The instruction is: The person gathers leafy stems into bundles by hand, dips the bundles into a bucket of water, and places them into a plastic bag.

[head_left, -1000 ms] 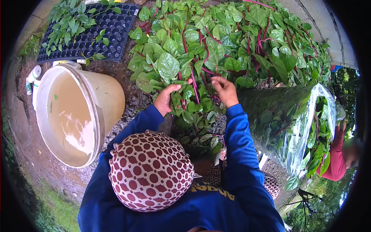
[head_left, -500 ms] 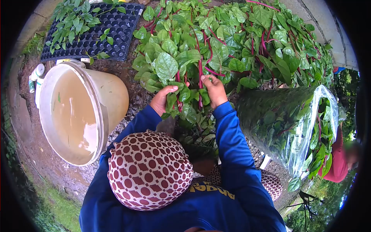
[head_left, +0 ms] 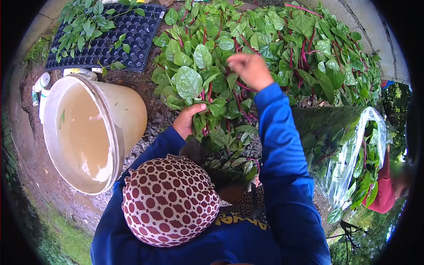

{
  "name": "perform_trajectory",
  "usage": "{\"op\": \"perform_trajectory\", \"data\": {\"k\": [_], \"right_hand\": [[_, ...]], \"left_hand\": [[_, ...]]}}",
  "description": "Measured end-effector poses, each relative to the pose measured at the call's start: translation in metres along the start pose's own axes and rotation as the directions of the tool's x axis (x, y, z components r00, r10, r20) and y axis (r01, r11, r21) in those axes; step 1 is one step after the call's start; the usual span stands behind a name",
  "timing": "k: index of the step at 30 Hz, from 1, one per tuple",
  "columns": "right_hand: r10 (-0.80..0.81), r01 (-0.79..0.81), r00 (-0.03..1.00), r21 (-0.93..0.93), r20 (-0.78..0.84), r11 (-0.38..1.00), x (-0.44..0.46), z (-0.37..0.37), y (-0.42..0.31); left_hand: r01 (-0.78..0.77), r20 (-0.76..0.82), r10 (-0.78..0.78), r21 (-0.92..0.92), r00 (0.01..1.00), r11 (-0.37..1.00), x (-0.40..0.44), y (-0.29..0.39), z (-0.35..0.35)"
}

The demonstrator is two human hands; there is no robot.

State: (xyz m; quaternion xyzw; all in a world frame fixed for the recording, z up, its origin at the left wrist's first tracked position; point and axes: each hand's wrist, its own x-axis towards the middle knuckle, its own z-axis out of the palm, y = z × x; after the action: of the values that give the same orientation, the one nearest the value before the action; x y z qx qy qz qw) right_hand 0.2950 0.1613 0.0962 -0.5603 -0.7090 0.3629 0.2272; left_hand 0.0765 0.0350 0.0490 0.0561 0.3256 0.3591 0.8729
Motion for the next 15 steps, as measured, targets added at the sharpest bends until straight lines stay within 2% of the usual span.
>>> {"op": "perform_trajectory", "data": {"k": [1, 2, 4, 5, 7, 8, 10, 11, 14, 15], "right_hand": [[0.073, -0.121, 0.985, -0.333, -0.154, 0.935, 0.014, -0.009, 0.008], [0.085, -0.273, 0.943, -0.602, -0.322, 0.751, 0.027, -0.018, 0.016], [-0.009, -0.312, 0.922, -0.760, -0.386, 0.570, 0.043, -0.013, 0.077], [0.072, -0.340, 0.927, -0.747, -0.367, 0.571, 0.049, -0.017, 0.091], [0.244, -0.393, 0.919, -0.731, -0.309, 0.557, 0.051, -0.022, 0.102], [0.223, -0.394, 0.918, -0.700, -0.327, 0.596, 0.048, -0.020, 0.102], [0.189, -0.400, 0.907, -0.629, -0.377, 0.666, 0.033, -0.019, 0.080], [0.048, -0.305, 0.914, -0.604, -0.403, 0.736, 0.029, -0.014, 0.086], [0.038, -0.316, 0.913, -0.643, -0.407, 0.698, 0.029, -0.007, 0.093], [0.159, -0.358, 0.924, -0.646, -0.347, 0.675, 0.035, -0.011, 0.090]], "left_hand": [[-0.011, -0.014, 0.012, 0.007, 1.000, 1.000, -0.004, 0.002, 0.002], [-0.020, -0.004, 0.020, 0.013, 1.000, 1.000, -0.007, 0.005, 0.004], [-0.040, 0.022, 0.040, 0.027, 0.999, 0.999, -0.009, 0.012, 0.006], [-0.111, -0.048, 0.119, 0.135, 0.992, 0.985, -0.003, 0.011, 0.006], [-0.064, -0.139, 0.081, 0.120, 0.987, 0.991, 0.006, 0.009, -0.010], [-0.038, -0.186, 0.057, 0.108, 0.981, 0.993, 0.011, 0.007, -0.018], [-0.040, -0.166, 0.052, 0.072, 0.985, 0.997, 0.017, 0.003, -0.021], [-0.043, -0.153, 0.052, 0.065, 0.987, 0.997, 0.018, 0.002, -0.020], [-0.076, -0.127, 0.084, 0.066, 0.988, 0.995, 0.016, 0.003, -0.010], [-0.098, -0.121, 0.105, 0.066, 0.987, 0.993, 0.016, 0.004, -0.007]]}}
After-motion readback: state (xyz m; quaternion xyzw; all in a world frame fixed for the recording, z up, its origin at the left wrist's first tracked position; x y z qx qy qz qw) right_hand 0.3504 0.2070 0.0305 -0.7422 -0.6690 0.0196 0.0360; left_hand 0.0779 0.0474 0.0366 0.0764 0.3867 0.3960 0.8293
